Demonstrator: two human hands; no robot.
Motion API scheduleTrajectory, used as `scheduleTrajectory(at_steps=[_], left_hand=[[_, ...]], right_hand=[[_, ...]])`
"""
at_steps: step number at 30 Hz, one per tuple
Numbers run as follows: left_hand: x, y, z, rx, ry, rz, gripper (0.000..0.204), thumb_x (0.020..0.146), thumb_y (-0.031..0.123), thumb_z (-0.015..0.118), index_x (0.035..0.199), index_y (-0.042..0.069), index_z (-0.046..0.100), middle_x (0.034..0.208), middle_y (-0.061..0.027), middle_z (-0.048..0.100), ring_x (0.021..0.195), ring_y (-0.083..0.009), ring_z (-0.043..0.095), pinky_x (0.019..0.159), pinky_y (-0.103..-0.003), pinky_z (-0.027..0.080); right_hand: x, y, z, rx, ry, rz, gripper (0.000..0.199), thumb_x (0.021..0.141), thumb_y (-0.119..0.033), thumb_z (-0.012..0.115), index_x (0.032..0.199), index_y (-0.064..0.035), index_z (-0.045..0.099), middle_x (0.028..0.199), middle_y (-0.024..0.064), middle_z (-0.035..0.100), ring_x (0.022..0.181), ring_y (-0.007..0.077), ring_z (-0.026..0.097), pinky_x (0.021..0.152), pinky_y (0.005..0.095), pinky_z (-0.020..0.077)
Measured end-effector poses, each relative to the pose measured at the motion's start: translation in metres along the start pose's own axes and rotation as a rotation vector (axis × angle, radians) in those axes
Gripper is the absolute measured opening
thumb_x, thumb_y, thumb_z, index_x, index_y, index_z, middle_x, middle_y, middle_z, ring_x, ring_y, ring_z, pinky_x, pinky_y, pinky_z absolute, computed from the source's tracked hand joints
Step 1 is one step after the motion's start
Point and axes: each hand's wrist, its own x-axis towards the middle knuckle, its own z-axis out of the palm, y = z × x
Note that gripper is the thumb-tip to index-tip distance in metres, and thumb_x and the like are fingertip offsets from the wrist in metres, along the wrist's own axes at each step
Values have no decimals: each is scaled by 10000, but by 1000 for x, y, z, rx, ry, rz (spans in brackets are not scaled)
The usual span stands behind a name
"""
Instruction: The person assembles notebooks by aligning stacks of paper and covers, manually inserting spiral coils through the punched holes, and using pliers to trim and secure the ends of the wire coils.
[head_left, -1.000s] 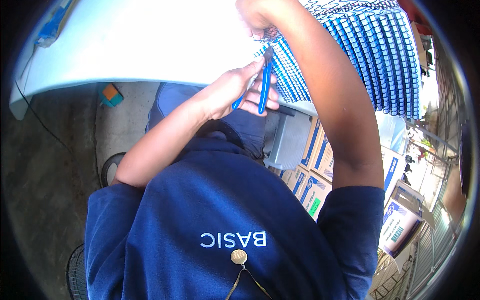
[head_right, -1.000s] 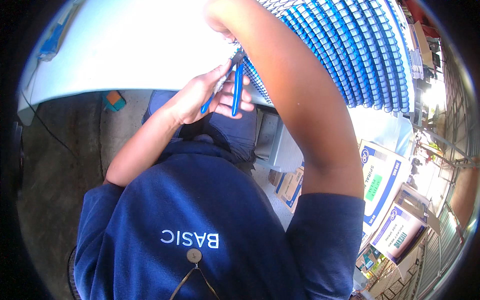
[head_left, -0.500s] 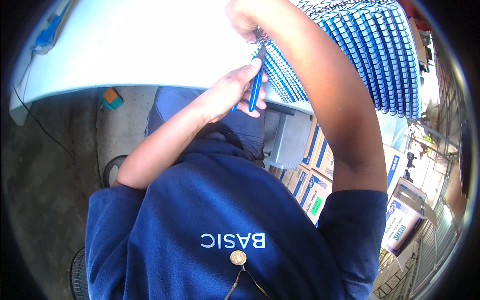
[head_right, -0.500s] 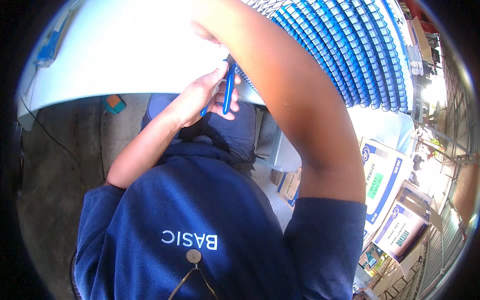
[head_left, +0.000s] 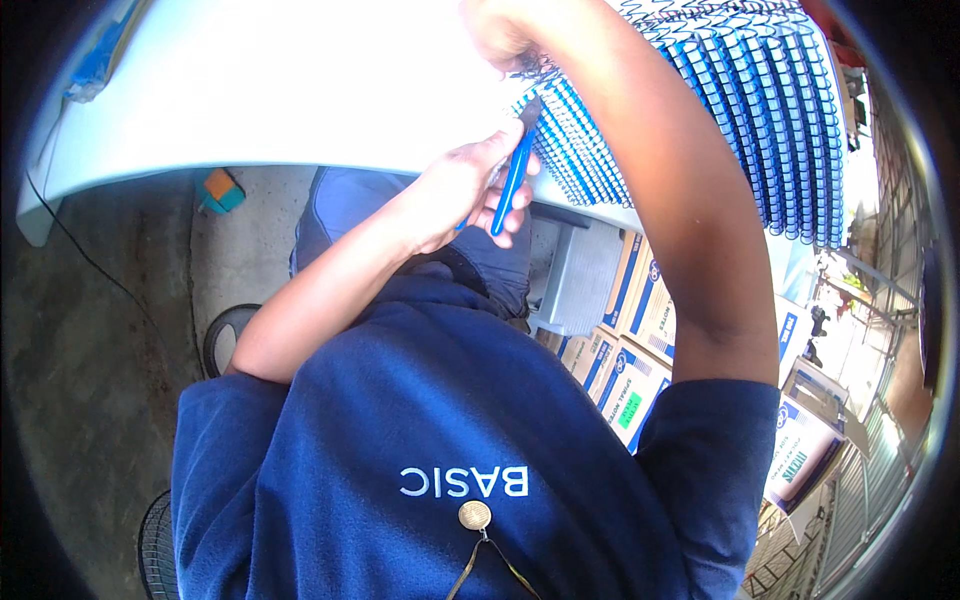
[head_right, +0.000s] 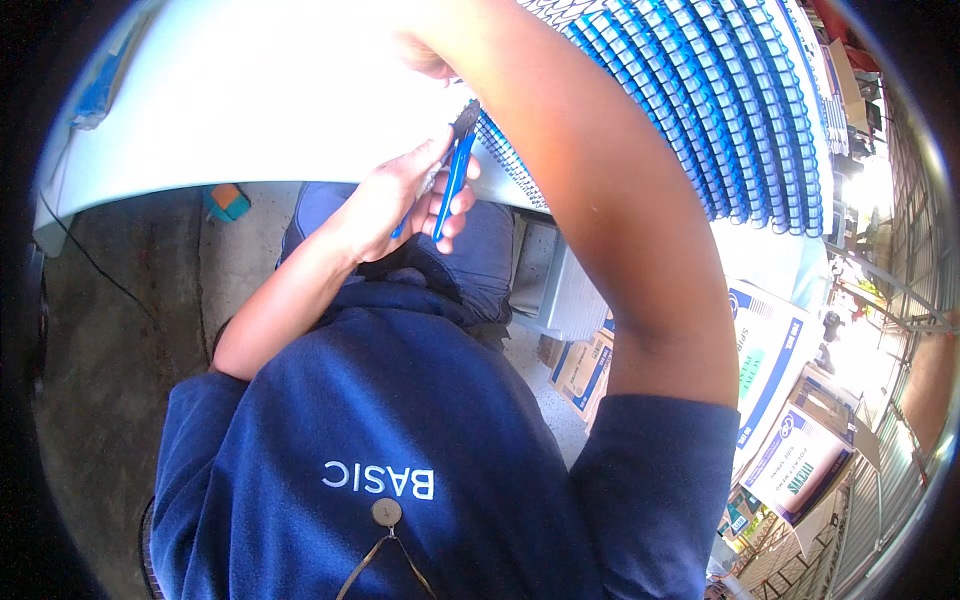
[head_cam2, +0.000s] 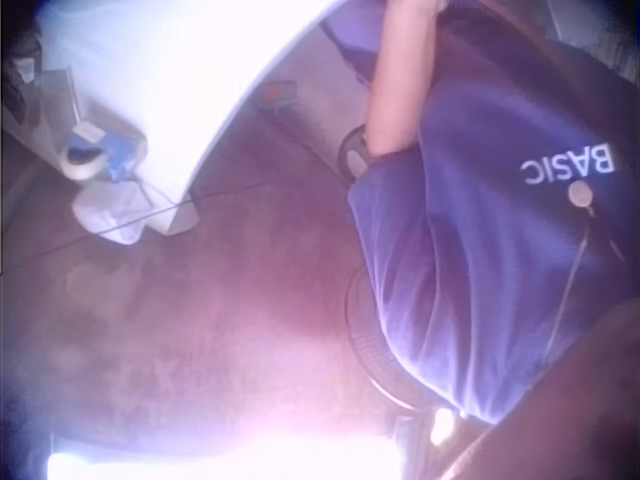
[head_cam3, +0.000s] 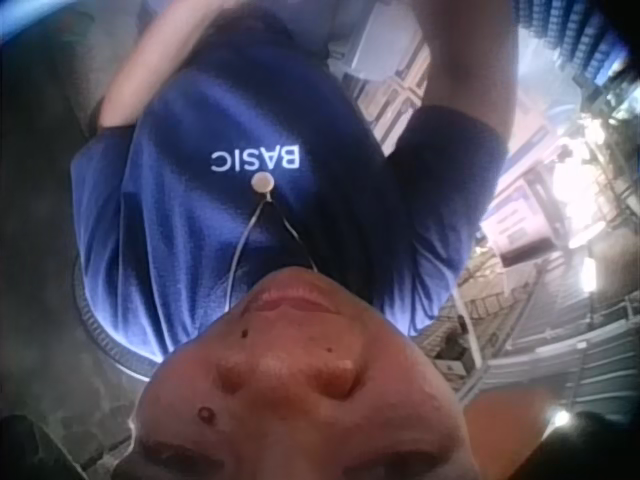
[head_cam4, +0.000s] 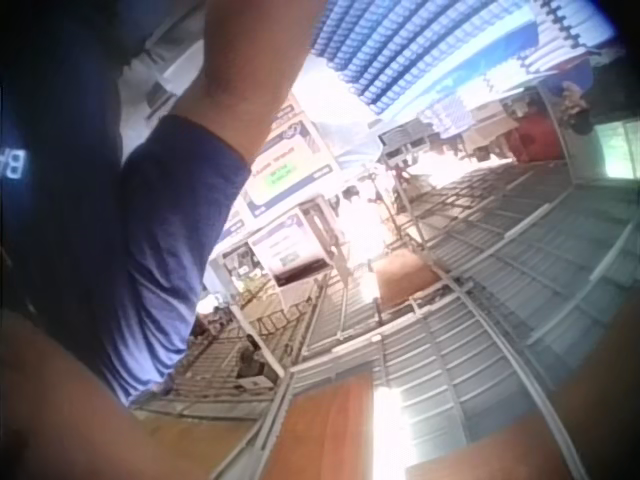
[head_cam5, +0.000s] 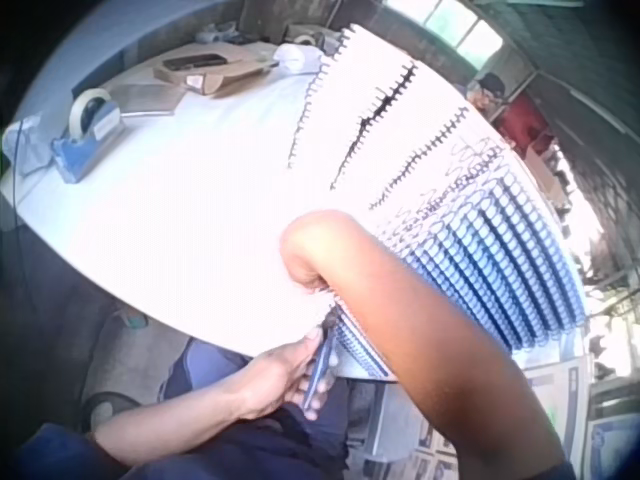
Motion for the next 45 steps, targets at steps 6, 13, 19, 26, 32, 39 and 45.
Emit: scheduleTrajectory(at_steps=[6, 13, 19, 26, 32, 39, 45], left_hand=[[2, 8, 4, -55, -79, 46, 522, 984, 477, 227, 1112, 54, 505, 944, -126, 632, 923, -228, 636, 787, -358, 505], [0, -1, 5, -42, 11, 45, 543, 971, 501, 277, 1088, 34, 528, 828, -109, 610, 758, -233, 645, 671, -361, 543], [-4, 2, 20, -123, -3, 77, 536, 972, 495, 286, 1081, 28, 525, 788, -92, 591, 745, -238, 648, 669, -343, 542], [-3, 2, 10, -44, -63, 73, 523, 975, 492, 278, 1072, 29, 500, 802, -80, 585, 780, -238, 661, 675, -334, 542], [-8, 8, 24, -99, -36, 120, 498, 976, 488, 280, 1045, 43, 493, 836, -97, 609, 773, -219, 660, 640, -303, 540], [-4, 19, 10, -250, -287, 132, 539, 974, 496, 262, 1072, 28, 509, 812, -118, 610, 749, -256, 663, 641, -350, 556], [-8, 13, 20, -58, -79, 150, 601, 960, 521, 277, 1141, -2, 510, 936, -176, 637, 890, -304, 659, 706, -374, 565]], right_hand=[[-16, 4, -2, 49, -68, 32, 238, 777, -199, 642, 954, -48, 692, 1015, 142, 663, 880, 260, 620, 802, 405, 468], [-30, 7, -8, -109, -10, 17, 223, 751, -150, 683, 964, -84, 700, 1012, 128, 668, 897, 252, 620, 811, 402, 469], [-36, 10, -8, -77, -50, 14, 205, 756, -142, 684, 954, -93, 705, 1011, 124, 670, 900, 254, 621, 814, 405, 470], [-41, 14, -15, -57, -75, 3, 185, 761, -133, 686, 942, -104, 710, 1010, 119, 672, 903, 256, 622, 817, 408, 472], [-43, 15, -13, -17, -96, -6, 169, 766, -126, 687, 932, -113, 715, 1010, 115, 673, 906, 257, 623, 820, 411, 473], [-49, 17, -13, -78, 8, 3, 184, 773, -146, 689, 952, -112, 713, 1016, 110, 673, 917, 261, 621, 832, 413, 470], [-32, 13, -10, -43, 28, 96, 197, 777, -169, 694, 962, -106, 714, 1015, 112, 674, 912, 264, 624, 835, 404, 473]])
